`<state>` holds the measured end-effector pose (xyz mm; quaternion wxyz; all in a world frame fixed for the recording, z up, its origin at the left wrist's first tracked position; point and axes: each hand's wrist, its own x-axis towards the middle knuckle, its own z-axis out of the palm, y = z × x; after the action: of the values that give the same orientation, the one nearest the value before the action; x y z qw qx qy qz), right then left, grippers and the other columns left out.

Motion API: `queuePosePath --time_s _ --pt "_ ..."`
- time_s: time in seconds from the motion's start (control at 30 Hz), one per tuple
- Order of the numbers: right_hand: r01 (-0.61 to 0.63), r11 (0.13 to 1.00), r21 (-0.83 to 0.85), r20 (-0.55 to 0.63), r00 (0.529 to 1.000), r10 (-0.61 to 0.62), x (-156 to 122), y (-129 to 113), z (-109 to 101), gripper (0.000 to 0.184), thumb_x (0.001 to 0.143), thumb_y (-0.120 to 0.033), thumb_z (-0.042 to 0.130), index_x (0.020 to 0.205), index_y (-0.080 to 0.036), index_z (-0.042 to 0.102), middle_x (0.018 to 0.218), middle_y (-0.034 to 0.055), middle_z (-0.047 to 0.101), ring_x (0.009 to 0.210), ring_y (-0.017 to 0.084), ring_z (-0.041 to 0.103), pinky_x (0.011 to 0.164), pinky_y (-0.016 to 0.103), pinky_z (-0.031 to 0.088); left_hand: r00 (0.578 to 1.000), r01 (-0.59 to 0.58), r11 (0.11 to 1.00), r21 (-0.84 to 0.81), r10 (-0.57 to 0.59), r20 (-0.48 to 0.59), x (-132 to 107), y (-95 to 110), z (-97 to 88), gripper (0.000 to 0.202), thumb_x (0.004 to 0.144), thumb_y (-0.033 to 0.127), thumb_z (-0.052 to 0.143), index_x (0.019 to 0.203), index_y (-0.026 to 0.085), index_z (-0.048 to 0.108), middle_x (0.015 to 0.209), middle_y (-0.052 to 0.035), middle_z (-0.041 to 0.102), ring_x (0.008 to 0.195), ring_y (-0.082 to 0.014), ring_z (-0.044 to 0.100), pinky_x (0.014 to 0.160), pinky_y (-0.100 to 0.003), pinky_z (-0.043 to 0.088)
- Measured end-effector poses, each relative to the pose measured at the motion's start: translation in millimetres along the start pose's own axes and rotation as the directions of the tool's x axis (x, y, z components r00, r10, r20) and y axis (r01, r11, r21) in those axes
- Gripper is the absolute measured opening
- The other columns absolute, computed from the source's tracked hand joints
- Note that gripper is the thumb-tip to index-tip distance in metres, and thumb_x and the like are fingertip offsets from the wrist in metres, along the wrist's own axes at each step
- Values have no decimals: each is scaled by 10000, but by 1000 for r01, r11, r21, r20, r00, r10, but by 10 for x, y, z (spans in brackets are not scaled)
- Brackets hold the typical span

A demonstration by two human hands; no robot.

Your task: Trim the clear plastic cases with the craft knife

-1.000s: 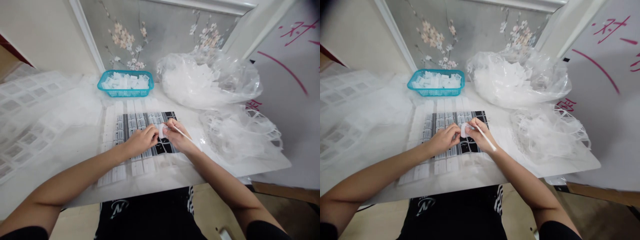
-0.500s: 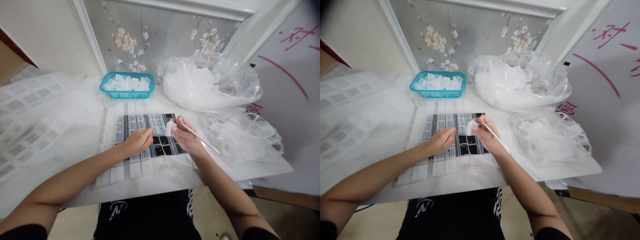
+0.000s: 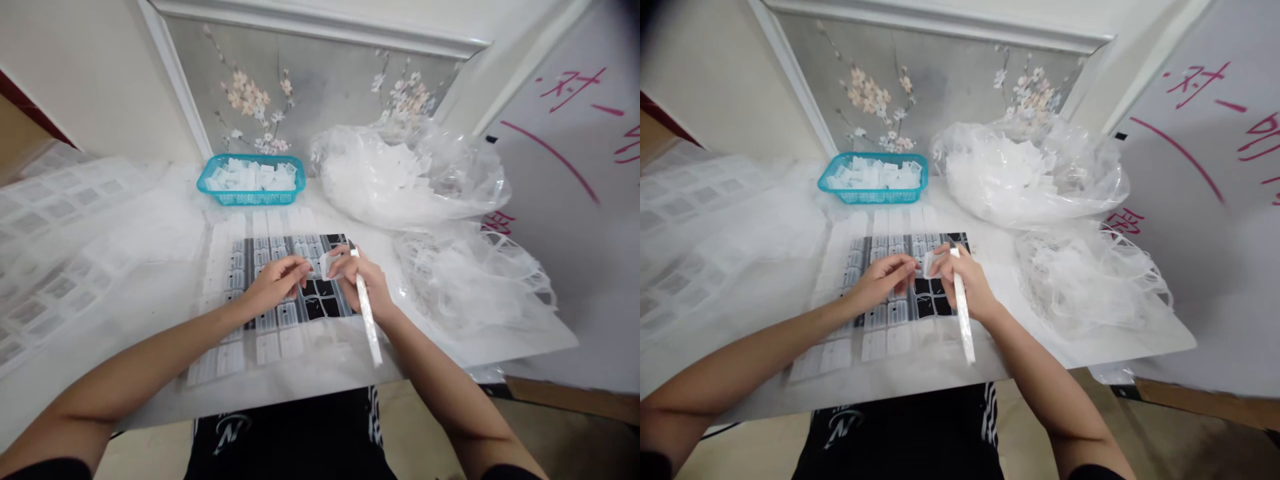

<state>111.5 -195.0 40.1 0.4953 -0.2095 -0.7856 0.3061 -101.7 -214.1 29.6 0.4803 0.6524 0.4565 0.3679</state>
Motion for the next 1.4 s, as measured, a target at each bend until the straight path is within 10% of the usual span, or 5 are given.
queuePosePath --time_s 0.4,0.77,1.03,1.23,1.4 --pt "220 945 -243 92 975 -203 -28 11 52 257 749 17 454 701 -225 380 893 -1 686 1077 235 532 927 464 441 1000 7 979 -204 -4 13 -47 10 57 431 848 431 648 1230 242 588 1125 -81 623 691 -156 691 494 -211 531" --pt "-301 953 -30 -208 934 289 59 46 -185 161 906 -327 548 847 -230 433 943 47 662 906 198 624 835 364 475 983 -26 994 -110 5 -186 41 113 -46 357 790 456 706 990 161 705 695 -53 699 555 -164 670 453 -215 511" --pt "-592 785 184 -131 776 616 -240 535 -115 341 953 -561 350 1027 -249 467 708 -43 558 493 107 438 500 247 360 641 -171 933 318 350 -683 1154 182 -991 853 639 340 841 1365 173 425 1404 -195 451 1064 -254 617 806 -342 547" --pt "-586 768 257 -100 774 625 -293 507 -152 227 889 -401 532 775 -219 457 687 -27 615 479 91 476 448 218 360 904 -317 770 554 421 -68 796 162 -310 310 936 385 499 751 162 608 787 -45 645 790 -179 625 766 -309 501" --pt "-695 672 256 8 696 718 -300 535 -134 161 727 -215 616 722 -213 456 560 -45 615 439 104 530 411 199 408 840 -542 582 606 386 381 458 107 139 327 932 174 425 1237 184 542 1186 -95 626 1067 -221 594 911 -366 469"
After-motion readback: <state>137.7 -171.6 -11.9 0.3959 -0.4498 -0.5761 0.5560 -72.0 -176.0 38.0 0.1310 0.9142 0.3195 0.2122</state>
